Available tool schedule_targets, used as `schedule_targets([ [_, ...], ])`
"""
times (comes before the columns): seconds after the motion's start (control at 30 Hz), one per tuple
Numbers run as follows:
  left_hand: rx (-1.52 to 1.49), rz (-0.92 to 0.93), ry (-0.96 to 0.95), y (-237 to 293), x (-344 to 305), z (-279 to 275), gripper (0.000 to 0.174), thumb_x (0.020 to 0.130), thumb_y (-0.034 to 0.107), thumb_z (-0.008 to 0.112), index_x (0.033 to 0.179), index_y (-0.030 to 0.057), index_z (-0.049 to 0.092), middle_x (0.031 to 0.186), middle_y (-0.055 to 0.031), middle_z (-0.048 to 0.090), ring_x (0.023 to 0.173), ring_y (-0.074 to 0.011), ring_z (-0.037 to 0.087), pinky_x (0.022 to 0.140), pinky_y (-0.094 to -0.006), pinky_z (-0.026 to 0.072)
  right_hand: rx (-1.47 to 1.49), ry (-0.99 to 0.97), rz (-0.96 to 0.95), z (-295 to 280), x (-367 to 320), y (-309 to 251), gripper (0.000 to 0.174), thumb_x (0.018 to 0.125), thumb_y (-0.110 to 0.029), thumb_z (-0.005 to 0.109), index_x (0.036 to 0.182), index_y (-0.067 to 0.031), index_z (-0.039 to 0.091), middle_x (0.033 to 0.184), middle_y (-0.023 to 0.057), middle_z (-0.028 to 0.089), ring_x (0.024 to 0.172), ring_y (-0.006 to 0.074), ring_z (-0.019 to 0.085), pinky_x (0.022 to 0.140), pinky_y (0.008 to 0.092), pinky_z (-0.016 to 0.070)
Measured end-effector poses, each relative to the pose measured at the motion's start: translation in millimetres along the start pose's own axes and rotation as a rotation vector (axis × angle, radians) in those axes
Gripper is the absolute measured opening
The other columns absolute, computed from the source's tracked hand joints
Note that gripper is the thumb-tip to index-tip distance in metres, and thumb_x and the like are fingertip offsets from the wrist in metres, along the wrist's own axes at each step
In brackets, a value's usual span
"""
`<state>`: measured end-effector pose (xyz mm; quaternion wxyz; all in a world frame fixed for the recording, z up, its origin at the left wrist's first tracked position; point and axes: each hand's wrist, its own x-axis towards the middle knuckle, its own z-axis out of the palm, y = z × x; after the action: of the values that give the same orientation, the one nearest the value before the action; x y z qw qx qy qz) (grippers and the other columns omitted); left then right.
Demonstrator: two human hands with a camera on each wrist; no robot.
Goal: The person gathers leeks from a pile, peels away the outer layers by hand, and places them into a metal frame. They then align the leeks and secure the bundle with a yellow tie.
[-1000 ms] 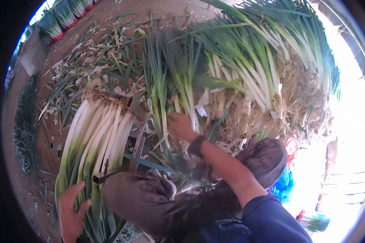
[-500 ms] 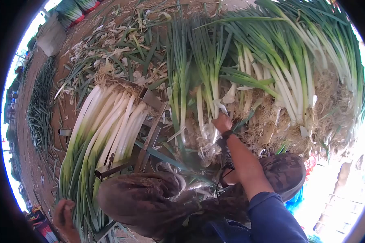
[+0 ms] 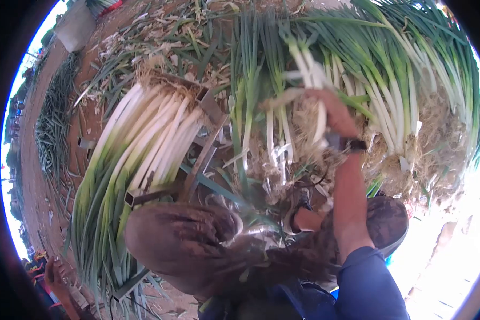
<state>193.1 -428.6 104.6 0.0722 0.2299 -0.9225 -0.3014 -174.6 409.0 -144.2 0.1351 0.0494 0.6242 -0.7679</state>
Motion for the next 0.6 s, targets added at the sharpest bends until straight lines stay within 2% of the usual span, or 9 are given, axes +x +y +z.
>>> schedule_targets([
  [0.1, 0.074, 0.010, 0.092, -77, -20, -43, 0.035, 0.102, 0.017, 0.059, 0.130, -0.0032, 0.060, 0.114, -0.0092, 0.067, 0.096, -0.0153, 0.065, 0.079, -0.0294, 0.0554, 0.106, 0.050, 0.177, -20, 17, 0, 0.042, 0.087, -0.017, 0.069, 0.121, 0.0061, 0.061, 0.100, 0.0129, 0.070, 0.084, 0.0198, 0.071, 0.074, 0.0292, 0.0638],
  [0.17, 0.191, 0.010, 0.189, -105, -33, -55, 0.034, 0.101, 0.016, 0.059, 0.130, -0.0022, 0.061, 0.115, -0.0084, 0.068, 0.096, -0.0148, 0.065, 0.079, -0.0300, 0.0555, -0.227, 0.114, 0.130, -22, 18, 44, 0.042, 0.085, -0.011, 0.069, 0.123, 0.0062, 0.061, 0.092, 0.0112, 0.071, 0.081, 0.0207, 0.071, 0.070, 0.0333, 0.0619],
  [0.23, 0.265, -0.069, 0.222, -105, -52, -57, 0.033, 0.101, 0.015, 0.059, 0.128, -0.0012, 0.062, 0.115, -0.0086, 0.068, 0.097, -0.0158, 0.065, 0.081, -0.0311, 0.0549, -0.628, 0.264, 0.019, -27, 17, 128, 0.046, 0.081, -0.005, 0.068, 0.124, 0.0075, 0.060, 0.099, 0.0143, 0.071, 0.087, 0.0247, 0.071, 0.074, 0.0394, 0.0592],
  [0.3, 0.347, -0.123, 0.240, -97, -75, -55, 0.031, 0.100, 0.014, 0.059, 0.127, -0.0003, 0.062, 0.116, -0.0089, 0.068, 0.099, -0.0168, 0.065, 0.083, -0.0322, 0.0544, -0.700, 0.419, -0.094, -60, 19, 257, 0.047, 0.080, -0.007, 0.066, 0.126, 0.0046, 0.060, 0.106, 0.0191, 0.071, 0.095, 0.0321, 0.070, 0.083, 0.0439, 0.0563],
  [0.33, 0.397, -0.154, 0.252, -88, -83, -53, 0.031, 0.100, 0.014, 0.059, 0.127, 0.0001, 0.063, 0.116, -0.0090, 0.068, 0.100, -0.0173, 0.065, 0.084, -0.0327, 0.0541, -1.349, 0.205, -0.049, -104, 25, 330, 0.051, 0.080, -0.011, 0.065, 0.128, 0.0031, 0.058, 0.109, 0.0226, 0.069, 0.099, 0.0360, 0.069, 0.086, 0.0444, 0.0554],
  [0.37, 0.438, -0.172, 0.264, -73, -93, -47, 0.030, 0.100, 0.013, 0.059, 0.126, 0.0006, 0.063, 0.116, -0.0091, 0.068, 0.101, -0.0179, 0.065, 0.085, -0.0332, 0.0538, -1.966, 0.000, -0.159, -146, 32, 400, 0.054, 0.080, -0.014, 0.065, 0.130, 0.0016, 0.057, 0.112, 0.0261, 0.068, 0.103, 0.0399, 0.067, 0.088, 0.0450, 0.0545],
  [0.43, 0.522, -0.202, 0.276, -61, -114, -44, 0.029, 0.099, 0.012, 0.059, 0.125, 0.0015, 0.064, 0.117, -0.0094, 0.069, 0.102, -0.0189, 0.065, 0.087, -0.0343, 0.0532, -1.318, 0.312, 0.293, -84, 11, 340, 0.054, 0.081, -0.019, 0.065, 0.130, 0.0007, 0.056, 0.113, 0.0278, 0.067, 0.104, 0.0429, 0.066, 0.090, 0.0467, 0.0533],
  [0.47, 0.558, -0.212, 0.274, -38, -123, -33, 0.028, 0.099, 0.012, 0.059, 0.125, 0.0020, 0.064, 0.117, -0.0095, 0.069, 0.103, -0.0194, 0.065, 0.088, -0.0349, 0.0529, -1.027, 0.531, 0.421, -53, -1, 311, 0.054, 0.081, -0.021, 0.065, 0.130, 0.0002, 0.056, 0.113, 0.0287, 0.066, 0.105, 0.0443, 0.066, 0.091, 0.0475, 0.0526],
  [0.6, 0.631, -0.209, 0.183, 76, -159, 39, 0.027, 0.098, 0.010, 0.059, 0.123, 0.0039, 0.066, 0.118, -0.0100, 0.069, 0.106, -0.0215, 0.066, 0.092, -0.0370, 0.0518, -1.060, 0.587, 0.409, -5, -1, 244, 0.051, 0.076, -0.031, 0.074, 0.111, 0.0045, 0.062, 0.111, 0.0280, 0.068, 0.108, 0.0453, 0.064, 0.092, 0.0539, 0.0503],
])
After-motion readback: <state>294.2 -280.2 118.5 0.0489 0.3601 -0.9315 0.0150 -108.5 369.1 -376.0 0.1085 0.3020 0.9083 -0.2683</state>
